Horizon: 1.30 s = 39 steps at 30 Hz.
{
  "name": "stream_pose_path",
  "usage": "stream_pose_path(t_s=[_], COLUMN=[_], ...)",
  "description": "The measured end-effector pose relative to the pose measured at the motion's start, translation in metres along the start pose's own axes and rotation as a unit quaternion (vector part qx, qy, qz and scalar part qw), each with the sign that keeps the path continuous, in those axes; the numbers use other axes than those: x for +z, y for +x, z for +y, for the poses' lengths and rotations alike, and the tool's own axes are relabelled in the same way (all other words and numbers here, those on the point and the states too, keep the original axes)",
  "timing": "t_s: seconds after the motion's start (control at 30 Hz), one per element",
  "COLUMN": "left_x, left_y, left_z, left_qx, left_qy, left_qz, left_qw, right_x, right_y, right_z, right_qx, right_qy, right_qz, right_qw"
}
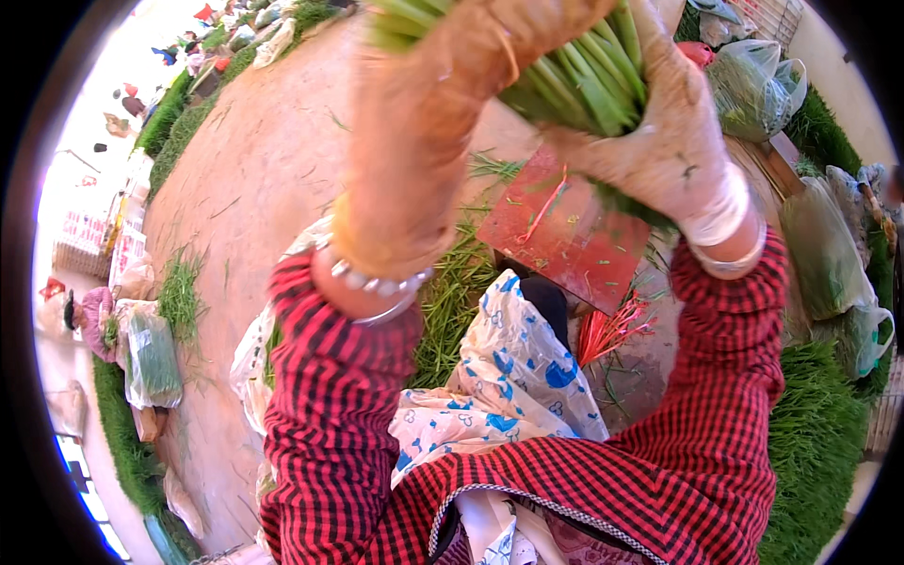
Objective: The person bundles bunches of chives by gathering the stalks together, tying them with red strings, and placing the finished bundles into plastic bags.
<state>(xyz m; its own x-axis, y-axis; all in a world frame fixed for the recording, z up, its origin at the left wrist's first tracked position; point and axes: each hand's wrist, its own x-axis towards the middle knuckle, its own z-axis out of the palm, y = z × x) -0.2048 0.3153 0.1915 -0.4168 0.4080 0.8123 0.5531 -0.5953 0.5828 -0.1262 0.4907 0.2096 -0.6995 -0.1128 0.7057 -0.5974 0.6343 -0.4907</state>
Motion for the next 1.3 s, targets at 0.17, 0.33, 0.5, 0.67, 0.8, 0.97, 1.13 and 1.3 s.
stream_pose_path(t_s=[0.17,0.33,0.5,0.67,0.8,0.97,1.13,1.3], left_x=[0.037,0.027,-0.029,-0.036,-0.071,-0.116,-0.146,-0.151], left_y=[-0.040,-0.112,-0.201,-0.241,-0.295,-0.381,-0.514,-0.523], left_z=[-0.103,-0.198,-0.271,-0.236,-0.151,-0.013,0.147,0.201], left_qx=[-0.287,-0.343,-0.462,-0.489,-0.544,-0.561,-0.557,-0.498], left_qy=[-0.415,-0.461,-0.267,-0.138,-0.082,0.075,0.480,0.784], left_qz=[0.251,0.383,0.423,0.528,0.444,0.438,0.341,0.012], left_qw=[0.826,0.723,0.733,0.681,0.707,0.698,0.585,0.371], right_x=[0.008,0.089,0.170,0.184,0.185,0.152,0.194,0.311], right_y=[-0.045,-0.105,-0.128,-0.154,-0.153,-0.161,-0.098,-0.068], right_z=[0.097,0.189,0.242,0.270,0.262,0.302,0.229,0.019], right_qx=[0.024,0.154,0.290,0.269,0.193,0.230,0.038,-0.133], right_qy=[-0.312,-0.302,-0.285,-0.254,-0.244,-0.215,-0.225,0.082], right_qz=[-0.103,-0.188,-0.265,-0.223,-0.215,-0.297,-0.247,-0.359], right_qw=[0.944,0.922,0.874,0.902,0.926,0.902,0.942,0.920])
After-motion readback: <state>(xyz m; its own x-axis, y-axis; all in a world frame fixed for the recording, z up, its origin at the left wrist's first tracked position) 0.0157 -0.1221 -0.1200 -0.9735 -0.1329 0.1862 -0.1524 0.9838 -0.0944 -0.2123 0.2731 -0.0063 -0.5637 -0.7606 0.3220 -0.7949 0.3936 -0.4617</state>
